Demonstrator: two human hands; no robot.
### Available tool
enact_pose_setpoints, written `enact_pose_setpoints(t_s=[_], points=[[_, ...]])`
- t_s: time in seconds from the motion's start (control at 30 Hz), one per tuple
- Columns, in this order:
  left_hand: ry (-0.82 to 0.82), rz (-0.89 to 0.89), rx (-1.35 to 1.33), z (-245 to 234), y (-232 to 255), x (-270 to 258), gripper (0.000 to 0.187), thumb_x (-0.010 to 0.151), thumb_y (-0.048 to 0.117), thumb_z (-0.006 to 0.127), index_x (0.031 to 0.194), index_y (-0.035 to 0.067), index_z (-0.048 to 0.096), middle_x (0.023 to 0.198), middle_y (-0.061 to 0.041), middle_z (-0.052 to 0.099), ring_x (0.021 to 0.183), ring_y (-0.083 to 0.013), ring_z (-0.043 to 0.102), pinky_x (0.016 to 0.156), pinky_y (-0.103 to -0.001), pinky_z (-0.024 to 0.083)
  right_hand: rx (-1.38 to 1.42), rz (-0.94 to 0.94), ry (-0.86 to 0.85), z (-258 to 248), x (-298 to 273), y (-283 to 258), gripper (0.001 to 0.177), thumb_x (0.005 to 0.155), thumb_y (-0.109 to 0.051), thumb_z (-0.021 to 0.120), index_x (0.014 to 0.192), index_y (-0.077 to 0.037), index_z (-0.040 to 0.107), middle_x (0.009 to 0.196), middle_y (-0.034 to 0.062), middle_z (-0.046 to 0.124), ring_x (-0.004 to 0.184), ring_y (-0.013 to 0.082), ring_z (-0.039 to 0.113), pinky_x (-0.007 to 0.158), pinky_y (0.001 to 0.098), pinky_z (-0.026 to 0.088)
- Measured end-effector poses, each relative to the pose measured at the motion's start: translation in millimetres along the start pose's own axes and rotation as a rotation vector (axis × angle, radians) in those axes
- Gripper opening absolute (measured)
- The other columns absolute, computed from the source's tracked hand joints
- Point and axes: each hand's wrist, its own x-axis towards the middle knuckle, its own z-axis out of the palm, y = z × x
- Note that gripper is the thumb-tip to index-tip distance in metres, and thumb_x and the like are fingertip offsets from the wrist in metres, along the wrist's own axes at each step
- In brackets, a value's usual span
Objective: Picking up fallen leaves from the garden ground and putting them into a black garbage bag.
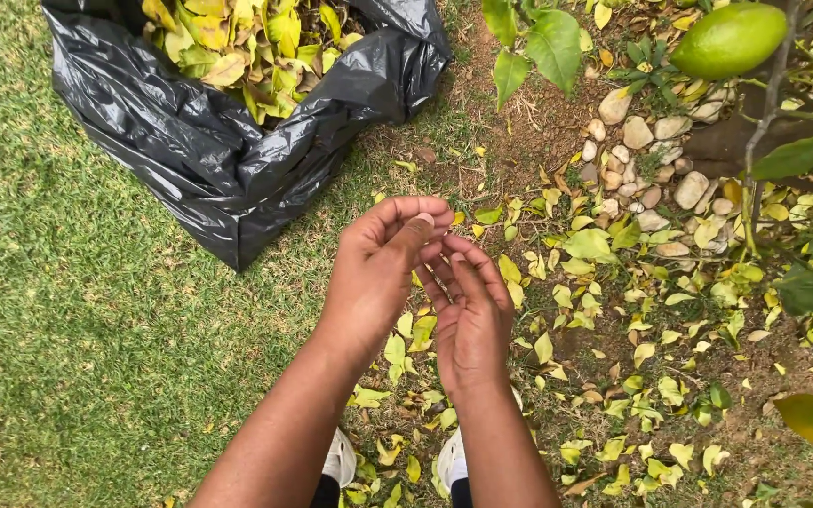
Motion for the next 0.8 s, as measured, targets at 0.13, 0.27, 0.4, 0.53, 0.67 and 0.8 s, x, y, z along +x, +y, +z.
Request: enact_pose_setpoints(t_s=[0.13, 0.27, 0.4, 0.53, 0.67, 0.8], points=[[-0.026, -0.016, 0.050, -3.1, 7.0, 0.7, 0.023, 0.100, 0.010, 0.056, 0.117, 0.001, 0.069, 0.112, -0.009, 0.075, 0.097, -0.0117, 0.070, 0.087, -0.026, 0.058, 0.024, -0.021, 0.006, 2.2, -6.6, 0.9, 0.027, 0.099, -0.010, 0.059, 0.123, 0.000, 0.062, 0.116, 0.0120, 0.069, 0.107, 0.0193, 0.069, 0.101, 0.0408, 0.056], [-0.071, -0.020, 0.073, -2.3, 7.4, 1.4, 0.023, 0.101, 0.010, 0.055, 0.117, 0.001, 0.069, 0.112, -0.009, 0.075, 0.099, -0.0125, 0.071, 0.089, -0.026, 0.058, 0.025, -0.031, 0.030, 1.8, -7.9, 0.2, 0.027, 0.098, -0.010, 0.059, 0.123, 0.000, 0.063, 0.116, 0.0114, 0.070, 0.107, 0.0197, 0.069, 0.101, 0.0413, 0.056], [-0.110, -0.010, 0.077, -0.2, -1.6, 6.0, 0.023, 0.100, 0.009, 0.056, 0.117, 0.000, 0.069, 0.113, -0.010, 0.075, 0.098, -0.0145, 0.070, 0.088, -0.026, 0.057, 0.040, -0.054, 0.032, -9.7, -0.3, 2.1, 0.025, 0.099, -0.009, 0.058, 0.121, 0.001, 0.063, 0.118, 0.0131, 0.071, 0.107, 0.0225, 0.069, 0.101, 0.0421, 0.055], [-0.102, 0.000, 0.087, 1.5, -20.7, 24.7, 0.021, 0.100, 0.008, 0.057, 0.115, 0.000, 0.069, 0.111, -0.011, 0.075, 0.097, -0.0146, 0.070, 0.087, -0.027, 0.057, 0.110, -0.047, 0.016, -17.8, 15.8, 5.9, 0.026, 0.097, -0.009, 0.057, 0.120, 0.000, 0.063, 0.120, 0.0143, 0.071, 0.106, 0.0240, 0.070, 0.102, 0.0428, 0.056], [-0.133, 0.006, 0.029, 7.5, -34.8, 56.4, 0.022, 0.100, 0.009, 0.056, 0.116, 0.000, 0.069, 0.111, -0.011, 0.075, 0.097, -0.0143, 0.070, 0.087, -0.027, 0.057, 0.057, -0.039, 0.048, -26.4, 52.3, 15.2, 0.026, 0.097, -0.009, 0.057, 0.120, -0.001, 0.064, 0.120, 0.0131, 0.070, 0.107, 0.0222, 0.069, 0.101, 0.0423, 0.056], [-0.128, 0.008, 0.017, 18.9, -60.1, 96.1, 0.023, 0.100, 0.010, 0.055, 0.116, 0.000, 0.070, 0.112, -0.012, 0.076, 0.095, -0.0162, 0.069, 0.086, -0.028, 0.057, 0.031, -0.054, 0.071, -44.5, 96.0, 18.5, 0.026, 0.097, -0.009, 0.057, 0.121, -0.002, 0.063, 0.115, 0.0129, 0.069, 0.106, 0.0231, 0.069, 0.101, 0.0426, 0.056]])
